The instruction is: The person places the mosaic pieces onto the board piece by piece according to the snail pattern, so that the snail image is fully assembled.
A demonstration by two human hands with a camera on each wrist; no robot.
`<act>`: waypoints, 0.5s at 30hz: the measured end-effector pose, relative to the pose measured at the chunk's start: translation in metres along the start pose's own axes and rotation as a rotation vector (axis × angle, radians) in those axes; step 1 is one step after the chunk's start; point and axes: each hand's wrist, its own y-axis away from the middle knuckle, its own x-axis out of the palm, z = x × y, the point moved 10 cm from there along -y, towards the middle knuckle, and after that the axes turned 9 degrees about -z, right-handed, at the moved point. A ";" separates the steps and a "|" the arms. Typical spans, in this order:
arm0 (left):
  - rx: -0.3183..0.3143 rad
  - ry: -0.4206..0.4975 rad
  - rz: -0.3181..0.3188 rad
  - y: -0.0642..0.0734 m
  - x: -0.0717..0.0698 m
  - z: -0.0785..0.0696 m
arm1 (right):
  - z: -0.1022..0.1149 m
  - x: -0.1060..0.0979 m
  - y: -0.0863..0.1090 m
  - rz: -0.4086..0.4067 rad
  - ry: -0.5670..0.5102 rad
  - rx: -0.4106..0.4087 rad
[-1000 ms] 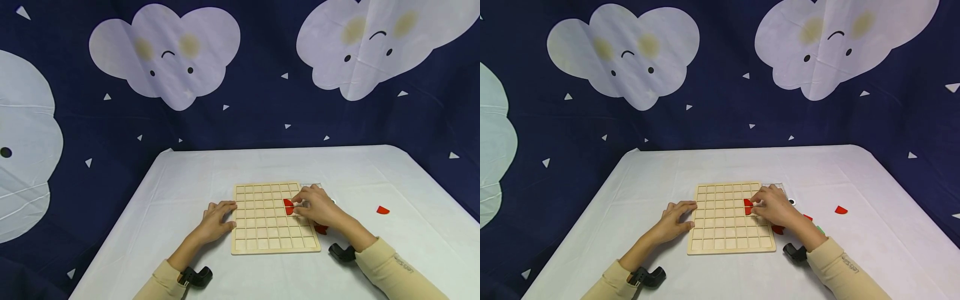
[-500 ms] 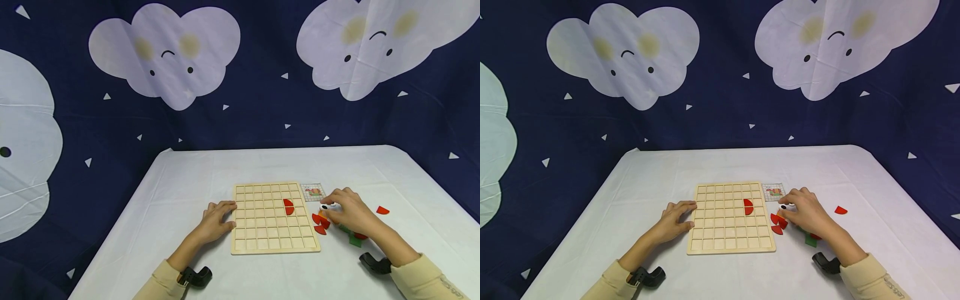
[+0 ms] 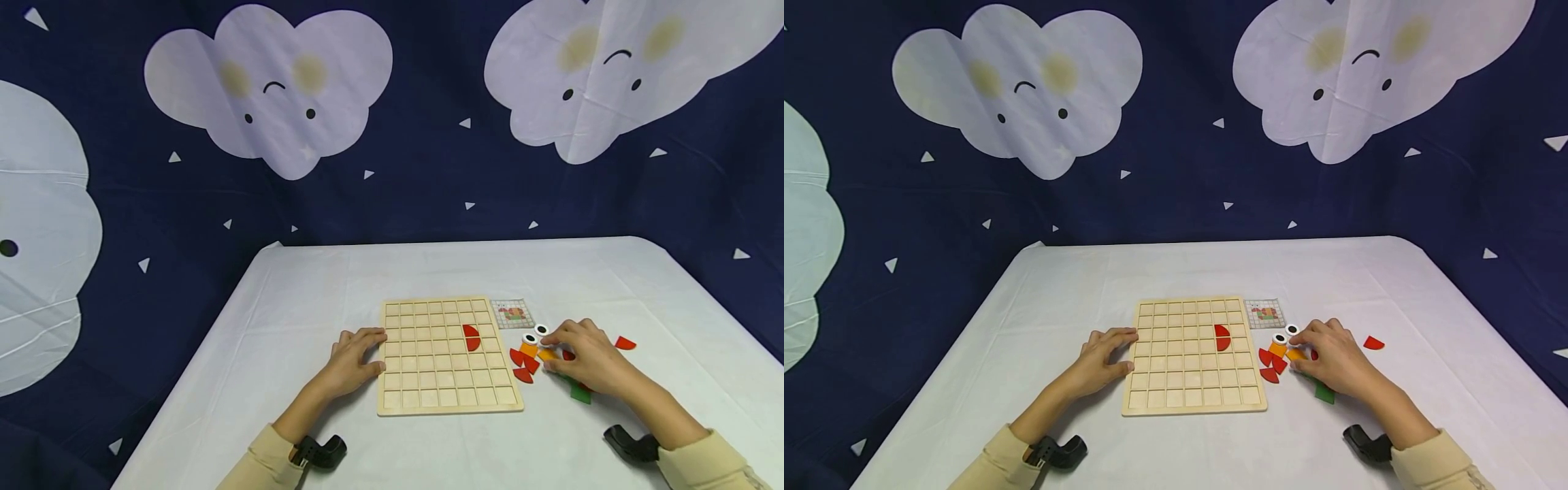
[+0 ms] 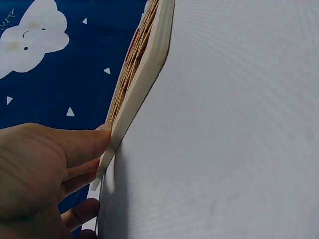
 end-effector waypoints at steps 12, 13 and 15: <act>-0.002 -0.013 -0.007 0.000 0.000 -0.001 | -0.003 0.007 0.003 0.038 0.024 -0.016; 0.000 -0.013 -0.007 0.000 0.000 -0.001 | -0.004 0.007 0.004 0.038 0.026 -0.011; 0.001 -0.010 -0.007 0.000 0.000 -0.002 | -0.006 0.006 0.006 0.039 0.029 -0.002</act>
